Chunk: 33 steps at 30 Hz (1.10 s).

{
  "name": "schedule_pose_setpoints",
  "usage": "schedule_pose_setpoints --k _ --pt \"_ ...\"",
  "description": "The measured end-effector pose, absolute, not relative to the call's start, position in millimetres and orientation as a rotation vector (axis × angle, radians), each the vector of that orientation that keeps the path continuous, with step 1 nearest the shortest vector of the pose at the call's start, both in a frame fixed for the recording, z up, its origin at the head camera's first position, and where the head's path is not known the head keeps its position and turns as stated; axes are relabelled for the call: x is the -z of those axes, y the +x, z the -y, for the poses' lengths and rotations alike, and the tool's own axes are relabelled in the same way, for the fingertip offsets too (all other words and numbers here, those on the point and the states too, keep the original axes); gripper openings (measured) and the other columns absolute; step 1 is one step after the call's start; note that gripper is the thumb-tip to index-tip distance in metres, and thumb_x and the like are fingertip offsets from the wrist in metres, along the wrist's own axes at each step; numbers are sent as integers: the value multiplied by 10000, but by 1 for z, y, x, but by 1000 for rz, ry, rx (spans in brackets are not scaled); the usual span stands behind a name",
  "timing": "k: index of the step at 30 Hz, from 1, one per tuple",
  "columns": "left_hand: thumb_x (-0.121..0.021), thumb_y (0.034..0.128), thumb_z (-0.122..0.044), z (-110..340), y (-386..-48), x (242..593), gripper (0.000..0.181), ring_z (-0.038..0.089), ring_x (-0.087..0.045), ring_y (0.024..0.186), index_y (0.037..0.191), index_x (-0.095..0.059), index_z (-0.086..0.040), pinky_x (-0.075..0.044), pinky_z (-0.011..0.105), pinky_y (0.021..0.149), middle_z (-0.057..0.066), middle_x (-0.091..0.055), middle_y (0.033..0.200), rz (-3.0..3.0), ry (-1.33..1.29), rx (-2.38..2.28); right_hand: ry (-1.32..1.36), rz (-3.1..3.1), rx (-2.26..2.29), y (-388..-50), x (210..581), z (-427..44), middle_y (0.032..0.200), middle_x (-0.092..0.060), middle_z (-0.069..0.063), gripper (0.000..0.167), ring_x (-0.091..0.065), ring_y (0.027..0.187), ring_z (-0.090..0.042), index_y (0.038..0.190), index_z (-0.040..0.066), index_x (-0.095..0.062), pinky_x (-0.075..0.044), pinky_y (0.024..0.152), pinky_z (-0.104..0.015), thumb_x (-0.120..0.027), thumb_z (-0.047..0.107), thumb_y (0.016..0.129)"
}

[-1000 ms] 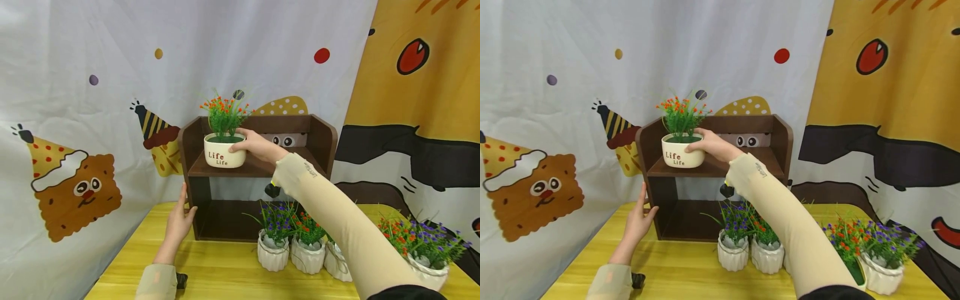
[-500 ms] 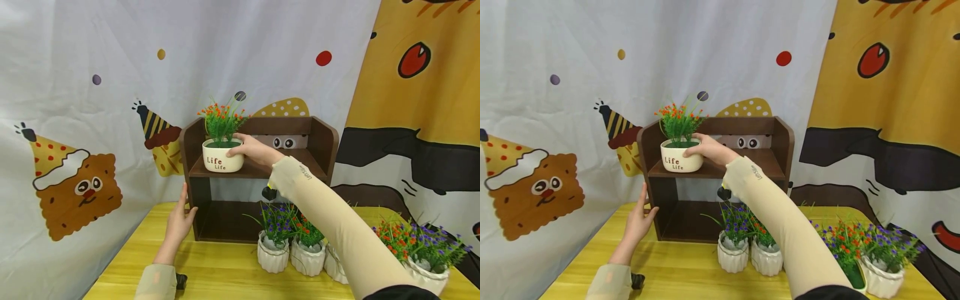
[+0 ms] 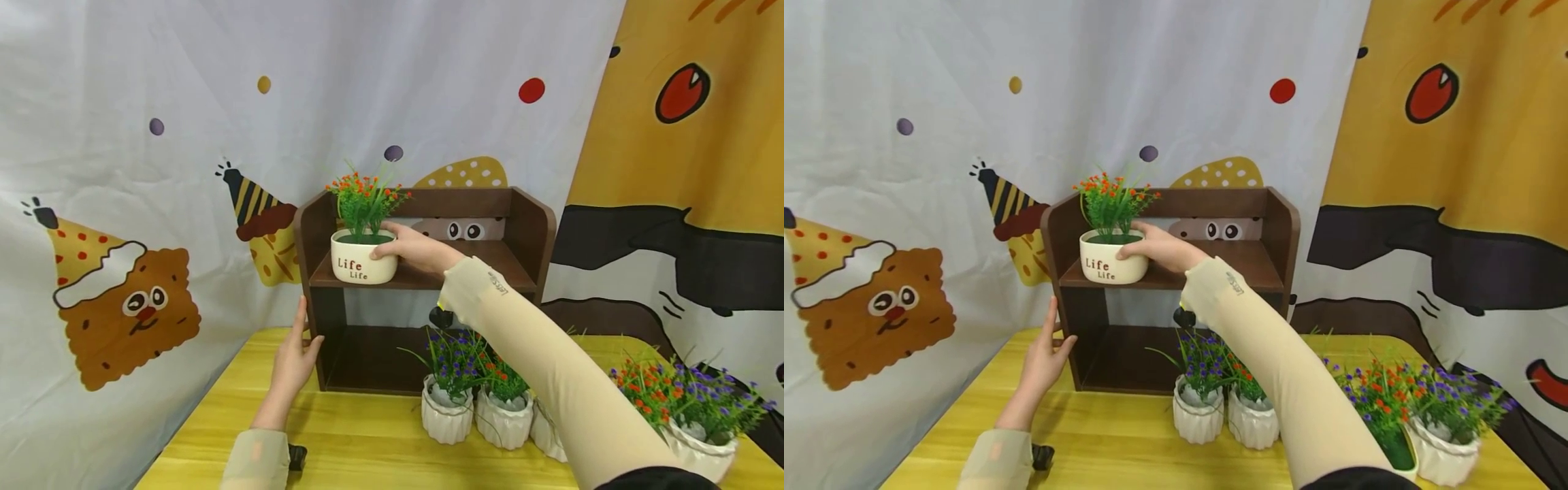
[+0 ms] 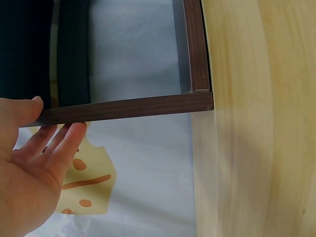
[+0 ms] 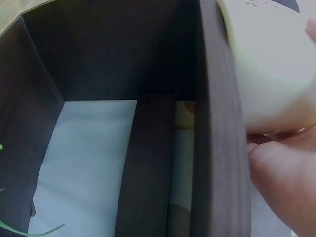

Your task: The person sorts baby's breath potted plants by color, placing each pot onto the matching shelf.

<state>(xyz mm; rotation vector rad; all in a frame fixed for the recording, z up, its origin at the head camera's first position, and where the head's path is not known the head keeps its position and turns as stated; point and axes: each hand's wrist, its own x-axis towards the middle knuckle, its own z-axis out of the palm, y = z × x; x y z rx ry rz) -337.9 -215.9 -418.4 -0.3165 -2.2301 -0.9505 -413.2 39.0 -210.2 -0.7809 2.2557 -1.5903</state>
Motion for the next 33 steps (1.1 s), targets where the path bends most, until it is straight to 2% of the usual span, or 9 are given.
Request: schedule_pose_setpoints --k 6,10,13,19,26,33 --pt "-692 889 -23 217 -337 418 933 412 -659 907 1577 -117 -280 -555 514 748 339 -555 1236 2233 -315 962 -775 -2260 1598 -415 209 -38 1612 -35 -88 945 -230 1426 -249 1566 110 -80 -249 1144 -405 -692 132 845" --pt "-692 892 -30 217 -337 417 936 407 -664 899 1577 -111 -292 -552 519 750 334 -555 1244 2239 -302 963 -769 -2291 1616 -417 208 -39 1496 -284 -175 902 -417 1302 -270 1557 108 -143 -322 1104 -407 -707 134 854" --pt "-692 892 -31 216 -337 417 938 401 -669 878 1576 -108 -296 -552 520 743 331 -557 1242 2241 -300 961 -734 -2320 1644 -416 208 -40 1356 -404 -205 900 -527 1156 -287 1550 102 -169 -394 1044 -413 -729 140 846" --pt "-697 888 -30 216 -337 417 940 391 -676 846 1576 -116 -298 -554 519 729 328 -570 1222 2232 -301 953 -659 -2334 1738 -416 209 -37 1356 -423 -220 900 -558 1110 -308 1541 94 -194 -473 963 -408 -750 130 834" --pt "-696 889 -32 216 -338 417 936 392 -674 857 1576 -117 -296 -555 515 730 325 -567 1234 2239 -299 949 -625 -2374 1780 -414 214 -28 1441 -389 -214 889 -527 1183 -289 1542 85 -194 -446 998 -388 -751 157 852" --pt "-694 892 -37 216 -338 417 936 394 -674 854 1576 -110 -296 -553 520 737 325 -566 1236 2246 -296 949 -701 -2387 1795 -415 220 -17 1386 -471 -193 797 -524 1201 -274 1507 9 -267 -444 1004 -380 -729 172 879"
